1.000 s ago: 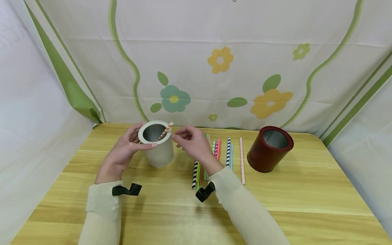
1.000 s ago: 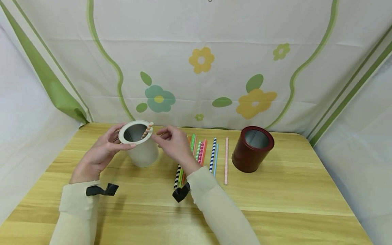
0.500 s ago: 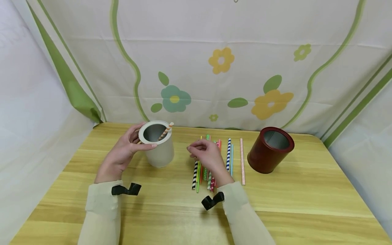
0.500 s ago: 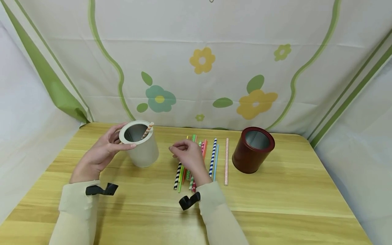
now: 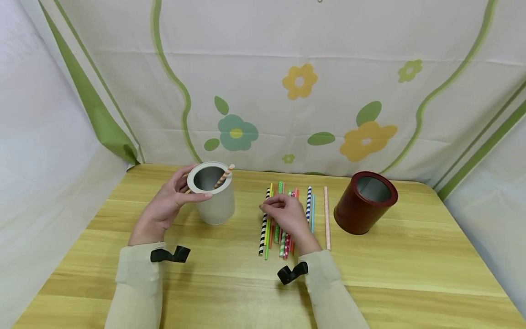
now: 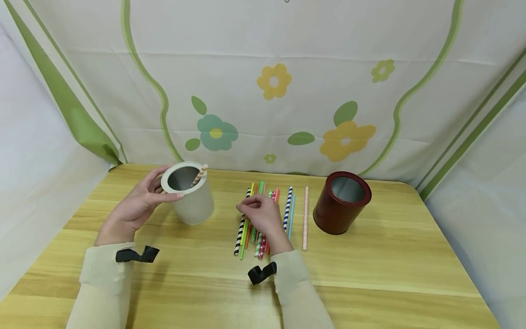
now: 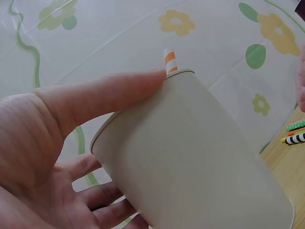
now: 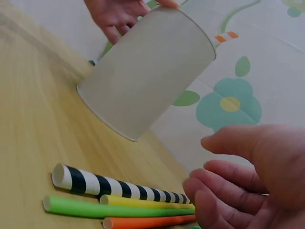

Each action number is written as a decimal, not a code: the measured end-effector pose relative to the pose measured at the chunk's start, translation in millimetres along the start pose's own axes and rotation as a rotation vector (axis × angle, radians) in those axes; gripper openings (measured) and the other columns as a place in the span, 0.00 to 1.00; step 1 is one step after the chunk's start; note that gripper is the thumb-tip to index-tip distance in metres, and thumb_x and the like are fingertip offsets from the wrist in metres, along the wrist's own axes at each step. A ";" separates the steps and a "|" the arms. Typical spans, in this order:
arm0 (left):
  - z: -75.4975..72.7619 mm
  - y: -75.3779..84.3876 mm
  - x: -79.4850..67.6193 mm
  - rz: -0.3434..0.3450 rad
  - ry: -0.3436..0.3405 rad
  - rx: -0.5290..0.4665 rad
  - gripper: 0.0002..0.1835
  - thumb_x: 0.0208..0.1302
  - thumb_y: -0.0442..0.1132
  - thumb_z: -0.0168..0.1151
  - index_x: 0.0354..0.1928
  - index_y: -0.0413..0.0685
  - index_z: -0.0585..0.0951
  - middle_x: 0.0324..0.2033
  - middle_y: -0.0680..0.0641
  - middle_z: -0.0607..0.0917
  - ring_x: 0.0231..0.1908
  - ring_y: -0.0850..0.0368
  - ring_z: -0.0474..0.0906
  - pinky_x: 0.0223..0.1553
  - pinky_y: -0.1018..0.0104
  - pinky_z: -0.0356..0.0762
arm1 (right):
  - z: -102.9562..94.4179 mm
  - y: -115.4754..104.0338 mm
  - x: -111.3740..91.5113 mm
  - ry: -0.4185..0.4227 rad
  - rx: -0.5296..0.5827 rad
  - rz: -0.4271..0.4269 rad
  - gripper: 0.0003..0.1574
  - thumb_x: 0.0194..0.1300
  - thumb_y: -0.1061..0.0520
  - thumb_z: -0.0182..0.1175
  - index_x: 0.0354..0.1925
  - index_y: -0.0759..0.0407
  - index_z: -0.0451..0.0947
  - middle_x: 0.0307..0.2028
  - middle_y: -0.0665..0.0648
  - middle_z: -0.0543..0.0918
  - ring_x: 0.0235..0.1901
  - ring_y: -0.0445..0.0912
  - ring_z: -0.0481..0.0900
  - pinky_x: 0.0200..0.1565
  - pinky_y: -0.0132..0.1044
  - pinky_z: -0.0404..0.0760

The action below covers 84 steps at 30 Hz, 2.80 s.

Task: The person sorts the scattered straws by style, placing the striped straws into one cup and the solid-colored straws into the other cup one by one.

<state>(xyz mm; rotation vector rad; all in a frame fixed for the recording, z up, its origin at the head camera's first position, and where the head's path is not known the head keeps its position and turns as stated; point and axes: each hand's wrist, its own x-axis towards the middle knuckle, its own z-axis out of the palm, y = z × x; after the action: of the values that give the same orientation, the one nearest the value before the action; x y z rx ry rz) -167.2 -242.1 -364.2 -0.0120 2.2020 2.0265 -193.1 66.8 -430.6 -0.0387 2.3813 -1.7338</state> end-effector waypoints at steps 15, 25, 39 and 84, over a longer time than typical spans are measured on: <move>0.1 0.2 -0.2 0.006 -0.001 0.003 0.47 0.67 0.33 0.75 0.82 0.59 0.61 0.73 0.52 0.71 0.69 0.55 0.69 0.70 0.62 0.63 | 18.4 -1.7 -3.7 0.201 -0.479 -0.062 0.14 0.63 0.47 0.79 0.30 0.51 0.84 0.25 0.49 0.85 0.20 0.43 0.78 0.23 0.37 0.72; 1.5 0.7 -0.5 0.001 0.003 0.008 0.48 0.67 0.35 0.76 0.83 0.58 0.60 0.74 0.51 0.71 0.69 0.55 0.68 0.70 0.62 0.63 | 22.2 -1.0 -9.0 0.212 -0.537 -0.084 0.11 0.62 0.54 0.74 0.28 0.51 0.81 0.26 0.51 0.84 0.17 0.43 0.76 0.20 0.36 0.73; 2.0 -0.9 -0.6 0.010 -0.006 0.009 0.47 0.68 0.34 0.75 0.83 0.59 0.59 0.73 0.52 0.71 0.70 0.55 0.68 0.68 0.63 0.63 | 22.9 0.0 -9.2 0.241 -0.560 -0.104 0.14 0.59 0.56 0.74 0.23 0.53 0.79 0.20 0.51 0.81 0.17 0.44 0.75 0.20 0.36 0.71; 0.9 -4.5 -2.7 0.017 -0.009 0.028 0.47 0.70 0.36 0.73 0.83 0.58 0.57 0.73 0.53 0.72 0.67 0.57 0.69 0.68 0.62 0.61 | 26.3 -1.0 -7.7 0.219 -0.591 -0.071 0.29 0.64 0.45 0.72 0.13 0.48 0.69 0.13 0.43 0.65 0.14 0.39 0.63 0.17 0.34 0.58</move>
<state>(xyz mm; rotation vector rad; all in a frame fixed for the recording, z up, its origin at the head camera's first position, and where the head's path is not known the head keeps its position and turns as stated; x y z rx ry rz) -163.9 -241.9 -368.5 0.0185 2.2326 2.0004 -181.1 42.9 -436.4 -0.0178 3.0023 -1.0407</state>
